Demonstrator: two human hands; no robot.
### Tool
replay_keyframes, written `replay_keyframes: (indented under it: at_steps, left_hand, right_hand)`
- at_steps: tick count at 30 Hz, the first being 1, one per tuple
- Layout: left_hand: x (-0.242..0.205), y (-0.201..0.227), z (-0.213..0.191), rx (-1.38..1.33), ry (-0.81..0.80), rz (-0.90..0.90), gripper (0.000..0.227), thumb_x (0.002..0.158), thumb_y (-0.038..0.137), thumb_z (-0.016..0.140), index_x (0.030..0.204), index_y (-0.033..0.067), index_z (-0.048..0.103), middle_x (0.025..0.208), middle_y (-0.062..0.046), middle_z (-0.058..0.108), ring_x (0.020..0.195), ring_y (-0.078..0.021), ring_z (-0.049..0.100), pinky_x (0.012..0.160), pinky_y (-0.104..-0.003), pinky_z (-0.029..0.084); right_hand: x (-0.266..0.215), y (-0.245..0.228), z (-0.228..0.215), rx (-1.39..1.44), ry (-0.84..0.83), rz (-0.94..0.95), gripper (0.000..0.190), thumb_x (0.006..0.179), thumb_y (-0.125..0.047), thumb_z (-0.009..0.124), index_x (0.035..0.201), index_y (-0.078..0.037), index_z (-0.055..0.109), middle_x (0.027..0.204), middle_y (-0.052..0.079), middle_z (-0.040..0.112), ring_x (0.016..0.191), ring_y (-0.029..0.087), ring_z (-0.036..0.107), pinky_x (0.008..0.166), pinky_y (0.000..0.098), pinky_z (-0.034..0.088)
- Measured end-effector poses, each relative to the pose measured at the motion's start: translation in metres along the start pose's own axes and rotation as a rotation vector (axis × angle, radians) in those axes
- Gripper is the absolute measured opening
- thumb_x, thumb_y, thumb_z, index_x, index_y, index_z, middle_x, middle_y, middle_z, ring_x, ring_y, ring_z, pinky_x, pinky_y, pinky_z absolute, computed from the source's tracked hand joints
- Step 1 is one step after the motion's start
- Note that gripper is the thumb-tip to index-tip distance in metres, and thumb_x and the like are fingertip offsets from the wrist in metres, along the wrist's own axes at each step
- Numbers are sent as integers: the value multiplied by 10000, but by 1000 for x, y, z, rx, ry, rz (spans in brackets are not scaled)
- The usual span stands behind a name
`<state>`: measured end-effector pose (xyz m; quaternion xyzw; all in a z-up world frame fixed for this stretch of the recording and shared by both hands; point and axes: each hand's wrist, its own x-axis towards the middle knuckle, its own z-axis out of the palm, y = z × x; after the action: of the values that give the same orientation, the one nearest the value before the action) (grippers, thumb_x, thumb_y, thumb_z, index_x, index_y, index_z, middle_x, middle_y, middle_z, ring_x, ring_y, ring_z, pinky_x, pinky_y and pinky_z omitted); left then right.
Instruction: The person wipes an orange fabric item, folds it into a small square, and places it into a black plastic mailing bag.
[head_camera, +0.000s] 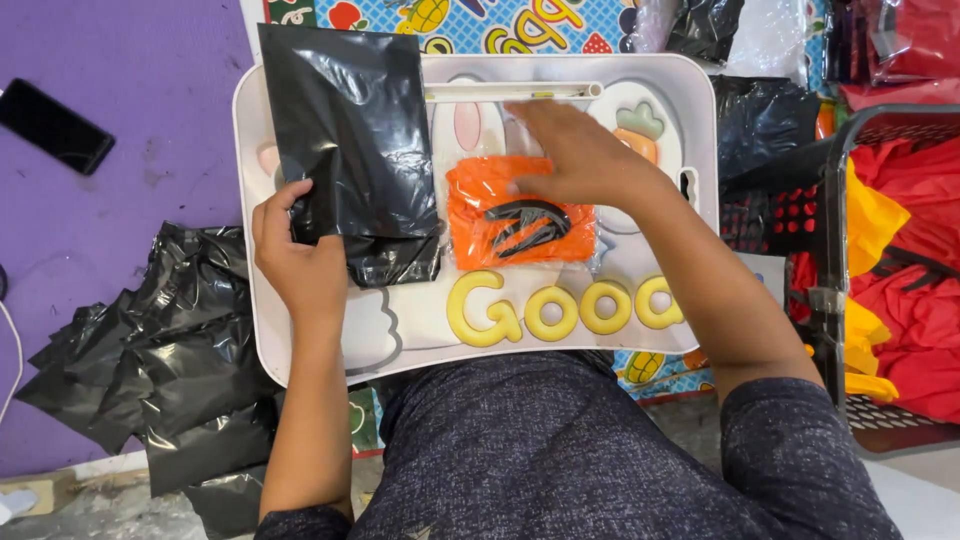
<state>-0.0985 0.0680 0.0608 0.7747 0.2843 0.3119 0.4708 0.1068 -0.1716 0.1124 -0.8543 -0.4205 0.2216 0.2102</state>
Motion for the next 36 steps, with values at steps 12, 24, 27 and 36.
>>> replay_keyframes:
  at_steps: [12,24,27,36]
  left_hand:
    - [-9,-6,-13,49,37,50,454,815,-96,811,1218,54,663,1084,-113,574,1074,-278,605,972,-384,512]
    - [-22,-4,9,138,65,119,460,733,-25,840,1144,145,718,991,-67,609,865,-277,667,766,-343,558]
    - [-24,-1,18,103,36,92,429,748,-56,785,1133,121,712,950,-66,605,786,-226,636,735,-348,557]
    - [-33,17,43,144,36,175,338,811,31,854,1095,92,681,945,-94,648,856,-310,699,732,-370,591]
  right_hand:
    - [19,13,2,-137,-323,241,663,698,-497,896,1170,-62,733,1139,146,610,1090,327,636,903,438,537]
    - [-54,15,2,161,-97,409,674,779,-314,859,1308,-42,542,1165,233,717,1079,438,691,902,531,534]
    - [-82,42,24,418,4,410,518,859,-273,793,1244,21,609,1122,251,723,1044,435,699,871,521,550]
    - [-146,31,70,1291,451,404,545,914,-138,698,1406,28,534,1172,210,679,1009,320,722,819,498,612]
